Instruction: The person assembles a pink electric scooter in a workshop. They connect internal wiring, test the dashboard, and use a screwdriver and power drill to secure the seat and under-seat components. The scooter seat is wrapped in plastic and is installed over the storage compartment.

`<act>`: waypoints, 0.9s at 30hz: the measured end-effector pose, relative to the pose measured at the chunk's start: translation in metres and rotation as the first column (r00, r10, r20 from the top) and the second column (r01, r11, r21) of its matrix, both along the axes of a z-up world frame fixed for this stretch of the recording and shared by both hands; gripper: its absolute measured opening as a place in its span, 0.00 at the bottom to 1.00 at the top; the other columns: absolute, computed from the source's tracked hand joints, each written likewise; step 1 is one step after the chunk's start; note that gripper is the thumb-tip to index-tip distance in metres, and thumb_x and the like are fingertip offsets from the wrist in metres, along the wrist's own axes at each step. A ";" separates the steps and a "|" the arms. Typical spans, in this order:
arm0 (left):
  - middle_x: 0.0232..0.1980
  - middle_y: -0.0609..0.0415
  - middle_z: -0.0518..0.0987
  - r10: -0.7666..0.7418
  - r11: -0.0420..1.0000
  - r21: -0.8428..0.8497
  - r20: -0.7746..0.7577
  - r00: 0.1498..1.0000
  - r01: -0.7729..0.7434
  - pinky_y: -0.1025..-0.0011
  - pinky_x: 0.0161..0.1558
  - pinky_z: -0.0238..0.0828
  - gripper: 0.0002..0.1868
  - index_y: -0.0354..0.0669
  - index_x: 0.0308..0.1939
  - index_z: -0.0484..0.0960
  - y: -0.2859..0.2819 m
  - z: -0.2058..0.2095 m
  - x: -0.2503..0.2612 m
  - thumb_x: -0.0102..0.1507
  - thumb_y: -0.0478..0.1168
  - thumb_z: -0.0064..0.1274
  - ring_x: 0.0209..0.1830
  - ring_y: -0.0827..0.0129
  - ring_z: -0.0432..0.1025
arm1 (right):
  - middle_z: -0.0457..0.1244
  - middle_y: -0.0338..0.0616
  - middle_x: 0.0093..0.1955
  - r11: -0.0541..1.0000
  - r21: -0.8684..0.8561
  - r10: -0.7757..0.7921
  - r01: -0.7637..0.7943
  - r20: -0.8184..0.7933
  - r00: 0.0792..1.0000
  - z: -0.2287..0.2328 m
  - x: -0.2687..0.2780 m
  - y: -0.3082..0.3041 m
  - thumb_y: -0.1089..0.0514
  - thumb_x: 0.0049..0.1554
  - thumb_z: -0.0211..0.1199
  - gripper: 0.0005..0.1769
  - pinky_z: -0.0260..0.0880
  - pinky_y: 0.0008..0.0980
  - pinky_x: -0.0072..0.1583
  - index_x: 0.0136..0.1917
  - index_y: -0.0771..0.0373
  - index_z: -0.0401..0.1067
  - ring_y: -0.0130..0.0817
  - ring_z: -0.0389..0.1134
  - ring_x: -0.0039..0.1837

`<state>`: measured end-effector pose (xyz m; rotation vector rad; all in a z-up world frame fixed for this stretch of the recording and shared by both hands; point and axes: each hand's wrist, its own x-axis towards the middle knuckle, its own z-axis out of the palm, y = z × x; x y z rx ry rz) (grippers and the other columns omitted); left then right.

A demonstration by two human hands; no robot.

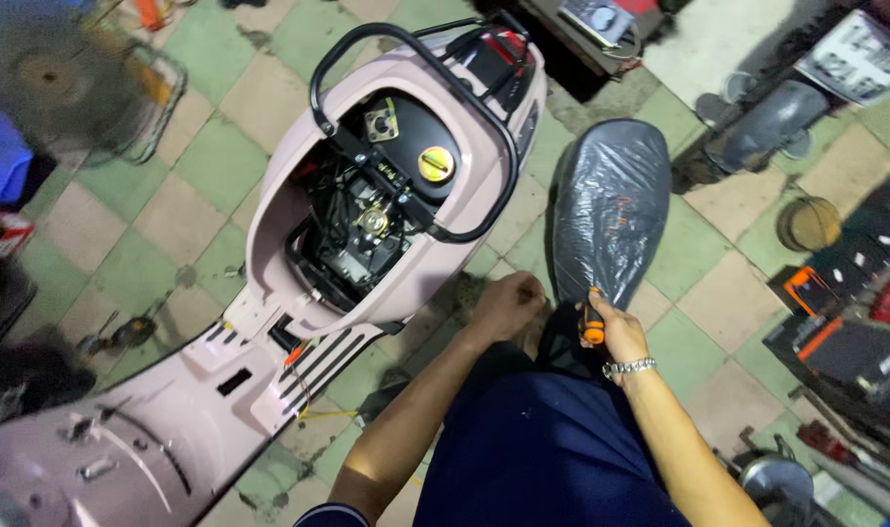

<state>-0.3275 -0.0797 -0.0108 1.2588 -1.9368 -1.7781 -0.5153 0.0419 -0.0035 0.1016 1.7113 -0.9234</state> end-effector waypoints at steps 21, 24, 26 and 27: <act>0.35 0.49 0.85 0.197 0.973 0.104 0.092 0.976 -0.206 0.68 0.42 0.78 0.08 0.39 0.42 0.81 0.137 0.004 -0.125 0.63 0.39 0.56 0.35 0.68 0.80 | 0.70 0.38 0.46 0.562 -0.339 0.651 -0.754 -0.382 0.656 0.006 -0.143 0.051 0.59 0.55 0.68 0.27 0.69 0.25 0.48 0.65 0.66 0.66 0.23 0.68 0.46; 0.37 0.52 0.85 0.380 0.925 0.001 -0.009 0.925 -0.380 0.71 0.44 0.78 0.09 0.37 0.43 0.82 0.131 -0.006 -0.083 0.62 0.38 0.57 0.37 0.71 0.80 | 0.70 0.41 0.45 0.470 -0.313 0.623 -0.825 -0.545 0.561 0.045 -0.117 0.028 0.58 0.55 0.71 0.23 0.68 0.25 0.51 0.60 0.67 0.69 0.23 0.67 0.47; 0.39 0.52 0.85 0.533 0.843 -0.012 -0.126 0.837 -0.538 0.72 0.46 0.78 0.10 0.37 0.45 0.82 0.119 -0.010 -0.052 0.62 0.38 0.57 0.40 0.72 0.80 | 0.70 0.41 0.46 0.432 -0.297 0.586 -0.852 -0.625 0.515 0.069 -0.091 0.005 0.56 0.56 0.72 0.20 0.69 0.25 0.52 0.58 0.66 0.72 0.23 0.67 0.48; 0.40 0.51 0.84 0.599 0.794 -0.001 -0.172 0.782 -0.608 0.71 0.46 0.77 0.11 0.37 0.46 0.82 0.111 -0.011 -0.035 0.63 0.39 0.58 0.40 0.72 0.79 | 0.70 0.41 0.46 0.414 -0.293 0.571 -0.862 -0.654 0.497 0.077 -0.075 -0.009 0.55 0.57 0.71 0.19 0.68 0.25 0.52 0.58 0.65 0.73 0.23 0.68 0.48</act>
